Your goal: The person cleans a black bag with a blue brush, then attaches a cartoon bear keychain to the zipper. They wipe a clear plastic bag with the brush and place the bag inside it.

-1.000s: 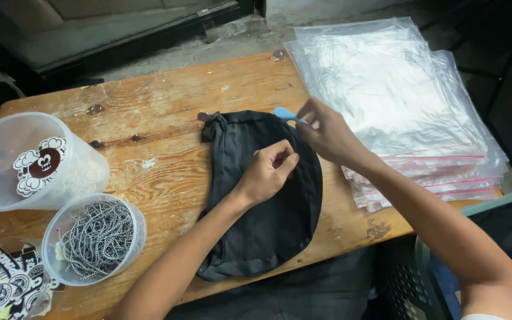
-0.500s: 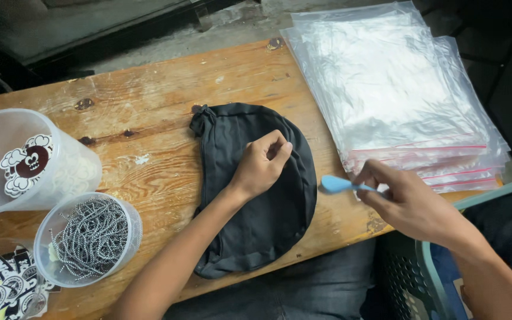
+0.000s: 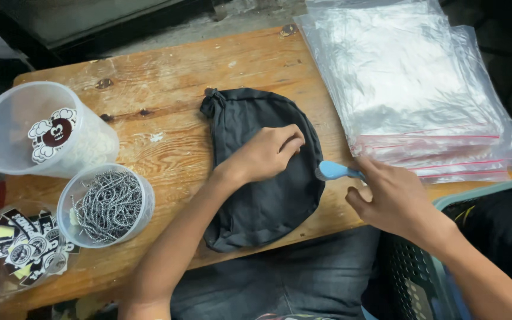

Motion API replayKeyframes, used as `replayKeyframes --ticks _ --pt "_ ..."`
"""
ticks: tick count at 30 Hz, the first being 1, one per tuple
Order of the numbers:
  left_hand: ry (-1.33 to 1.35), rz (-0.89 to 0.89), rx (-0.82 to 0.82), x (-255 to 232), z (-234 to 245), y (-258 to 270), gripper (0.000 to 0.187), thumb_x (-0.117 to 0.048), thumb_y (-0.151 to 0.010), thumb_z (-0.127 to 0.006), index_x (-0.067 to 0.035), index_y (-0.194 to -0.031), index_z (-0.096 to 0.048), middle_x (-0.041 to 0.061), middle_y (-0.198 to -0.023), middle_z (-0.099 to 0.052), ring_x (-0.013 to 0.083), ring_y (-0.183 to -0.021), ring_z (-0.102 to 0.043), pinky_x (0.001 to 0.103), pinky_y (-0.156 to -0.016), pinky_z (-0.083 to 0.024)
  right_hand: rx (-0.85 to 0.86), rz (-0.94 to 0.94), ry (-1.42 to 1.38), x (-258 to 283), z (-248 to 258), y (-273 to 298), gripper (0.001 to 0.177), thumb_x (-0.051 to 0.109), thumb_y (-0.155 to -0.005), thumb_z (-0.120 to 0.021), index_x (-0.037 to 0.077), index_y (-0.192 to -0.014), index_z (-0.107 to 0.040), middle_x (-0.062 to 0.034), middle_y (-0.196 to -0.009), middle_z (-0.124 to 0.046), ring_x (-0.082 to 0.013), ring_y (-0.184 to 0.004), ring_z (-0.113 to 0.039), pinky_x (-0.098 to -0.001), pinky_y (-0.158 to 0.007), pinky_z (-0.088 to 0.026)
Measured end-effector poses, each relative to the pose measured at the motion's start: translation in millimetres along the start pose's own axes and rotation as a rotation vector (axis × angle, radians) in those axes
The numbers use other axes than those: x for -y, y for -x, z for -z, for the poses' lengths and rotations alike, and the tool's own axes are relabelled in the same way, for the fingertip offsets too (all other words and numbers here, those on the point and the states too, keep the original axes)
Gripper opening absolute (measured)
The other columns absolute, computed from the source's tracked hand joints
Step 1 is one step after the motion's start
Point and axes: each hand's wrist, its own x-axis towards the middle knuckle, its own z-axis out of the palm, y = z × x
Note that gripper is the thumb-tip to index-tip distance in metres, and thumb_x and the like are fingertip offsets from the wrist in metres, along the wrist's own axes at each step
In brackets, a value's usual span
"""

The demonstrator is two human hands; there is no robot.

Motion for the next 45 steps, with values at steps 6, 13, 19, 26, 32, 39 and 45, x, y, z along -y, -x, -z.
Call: replayKeyframes --ticks 6,13,19,26,32,39,45 --pt "-0.463 -0.118 -0.074 34 30 79 0.027 -0.004 -0.092 -0.044 0.001 -0.107 -0.067 0.023 -0.103 -0.066 0.0415 -0.101 -0.062 0.047 -0.087 -0.053 -0.479 0.731 0.214 23 -42 -16 0.015 0.012 -0.084 -0.048 0.001 -0.092 -0.055 -0.0165 -0.097 -0.051 -0.0340 -0.085 -0.053 -0.0406 -0.070 -0.048" --pt "-0.248 -0.145 -0.217 69 18 140 0.049 0.014 -0.087 -0.035 -0.003 -0.123 -0.062 0.018 -0.130 -0.059 0.0424 -0.138 -0.044 0.049 -0.113 -0.041 -0.433 0.985 0.167 15 -49 -47 0.003 -0.001 -0.087 -0.049 0.000 -0.086 -0.051 -0.0199 -0.097 -0.058 -0.0425 -0.107 -0.063 -0.0428 -0.086 -0.053" --pt "-0.229 -0.134 -0.154 42 33 169 0.073 0.024 -0.079 -0.031 -0.010 -0.138 -0.056 0.016 -0.155 -0.045 0.0476 -0.143 -0.031 0.059 -0.110 -0.039 -0.149 0.153 -0.446 14 -40 -45 0.051 0.005 -0.081 -0.067 0.021 -0.129 -0.056 -0.0134 -0.103 -0.069 -0.0429 -0.100 -0.068 -0.0531 -0.065 -0.056" --pt "-0.328 -0.333 -0.372 59 1 144 0.072 -0.049 -0.084 -0.067 -0.013 -0.141 -0.042 0.014 -0.160 -0.034 0.0471 -0.149 -0.023 0.063 -0.118 -0.025 -0.317 0.246 -1.085 -3 -45 -50 0.030 -0.021 -0.089 -0.047 0.007 -0.094 -0.038 -0.0118 -0.089 -0.065 -0.0177 -0.077 -0.061 -0.0318 -0.060 -0.053" --pt "0.014 -0.273 -0.604 27 13 118 0.032 -0.023 -0.083 -0.062 -0.011 -0.111 -0.050 0.006 -0.100 -0.062 0.0303 -0.098 -0.059 0.044 -0.090 -0.042 -0.383 0.136 -1.093 -7 -24 -37 0.015 -0.004 -0.095 -0.049 0.010 -0.091 -0.044 -0.0020 -0.089 -0.059 -0.0099 -0.076 -0.052 -0.0263 -0.065 -0.046" --pt "0.287 -0.083 -0.833 -30 41 77 0.046 -0.038 -0.101 -0.046 -0.003 -0.130 -0.054 0.011 -0.119 -0.067 0.0218 -0.114 -0.063 0.031 -0.099 -0.047 -0.634 0.060 -1.082 19 14 -70 0.032 0.016 -0.109 -0.058 0.020 -0.090 -0.032 0.0073 -0.081 -0.026 -0.0054 -0.072 -0.027 -0.0239 -0.065 -0.025" --pt "0.691 0.534 -0.684 -1 47 57 0.081 -0.059 -0.092 -0.050 0.004 -0.141 -0.040 0.032 -0.149 -0.043 0.0435 -0.140 -0.042 0.050 -0.111 -0.039 -0.377 -0.092 -1.141 8 -22 -127 0.035 0.023 -0.102 -0.073 0.012 -0.106 -0.039 -0.0008 -0.094 -0.057 -0.0107 -0.080 -0.059 -0.0248 -0.073 -0.051"
